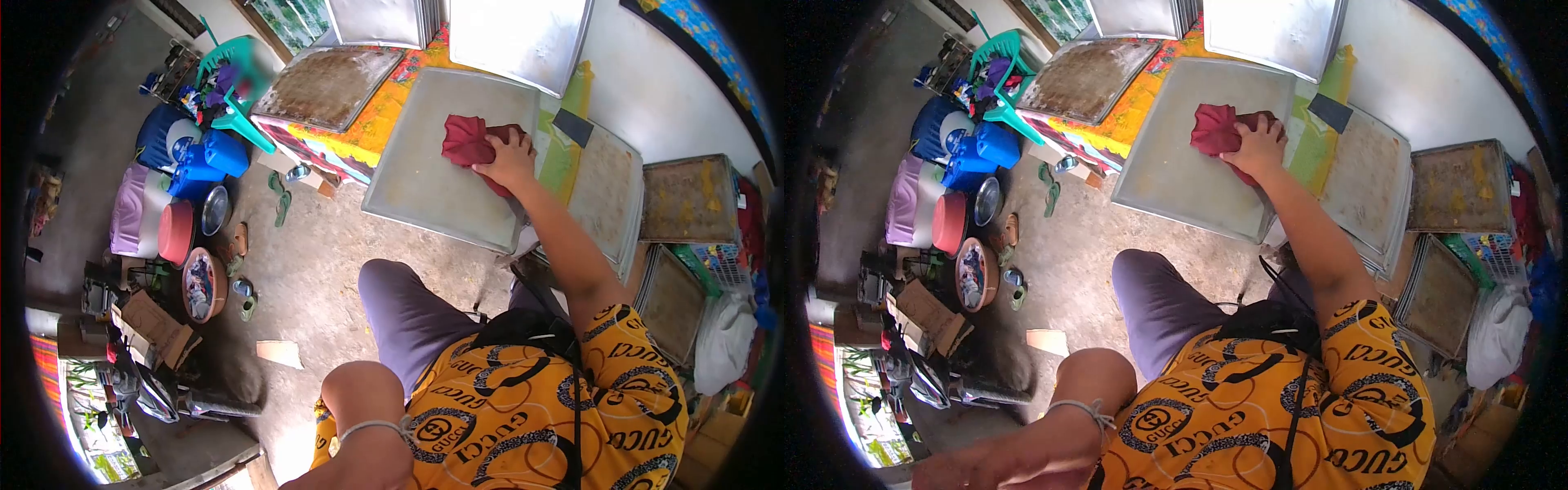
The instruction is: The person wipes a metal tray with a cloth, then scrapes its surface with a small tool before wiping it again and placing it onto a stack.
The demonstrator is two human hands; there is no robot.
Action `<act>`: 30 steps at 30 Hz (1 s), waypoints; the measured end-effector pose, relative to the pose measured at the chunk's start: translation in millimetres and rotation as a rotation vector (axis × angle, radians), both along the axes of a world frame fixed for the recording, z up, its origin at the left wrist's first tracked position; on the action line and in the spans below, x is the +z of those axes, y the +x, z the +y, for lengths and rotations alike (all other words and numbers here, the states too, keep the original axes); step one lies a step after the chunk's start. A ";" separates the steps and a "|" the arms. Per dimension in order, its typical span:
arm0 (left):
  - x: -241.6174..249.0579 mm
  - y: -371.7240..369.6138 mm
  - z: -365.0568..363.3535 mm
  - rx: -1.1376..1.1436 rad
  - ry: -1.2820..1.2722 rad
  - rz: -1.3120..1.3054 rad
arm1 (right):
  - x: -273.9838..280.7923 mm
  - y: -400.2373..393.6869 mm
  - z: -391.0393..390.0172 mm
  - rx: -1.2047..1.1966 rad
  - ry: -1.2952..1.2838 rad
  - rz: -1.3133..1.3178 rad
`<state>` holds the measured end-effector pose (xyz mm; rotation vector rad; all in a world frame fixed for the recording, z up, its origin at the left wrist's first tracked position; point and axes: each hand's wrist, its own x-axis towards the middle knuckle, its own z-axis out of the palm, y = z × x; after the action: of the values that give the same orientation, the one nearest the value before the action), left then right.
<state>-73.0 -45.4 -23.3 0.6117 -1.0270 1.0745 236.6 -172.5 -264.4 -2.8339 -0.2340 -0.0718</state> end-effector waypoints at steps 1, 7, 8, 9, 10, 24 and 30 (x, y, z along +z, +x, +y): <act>-25.0 -4.4 11.0 0.078 0.038 0.271 | -21.3 12.2 -5.3 0.049 0.050 -0.049; -122.3 88.1 37.9 0.684 1.405 1.001 | -2.8 35.4 -38.8 0.000 0.451 -0.248; -153.1 103.7 34.1 0.779 1.687 1.012 | 6.1 39.5 -45.4 -0.013 0.464 -0.282; -195.4 116.5 36.7 0.836 1.847 0.938 | 13.3 45.2 -51.1 -0.022 0.476 -0.313; -217.4 129.8 37.0 0.830 1.921 0.888 | 19.5 52.6 -54.9 -0.030 0.490 -0.349; -271.9 201.6 34.2 0.667 2.164 0.691 | -30.7 172.5 -17.1 -0.314 -0.159 -0.063; -273.8 205.9 38.1 0.612 2.148 0.711 | -41.6 223.5 72.0 -0.172 -0.159 -0.153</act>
<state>132.8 -7.3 -297.1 2.8541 -0.9901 -0.3385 460.1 -100.6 -306.0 -3.0042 -0.0285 -0.3211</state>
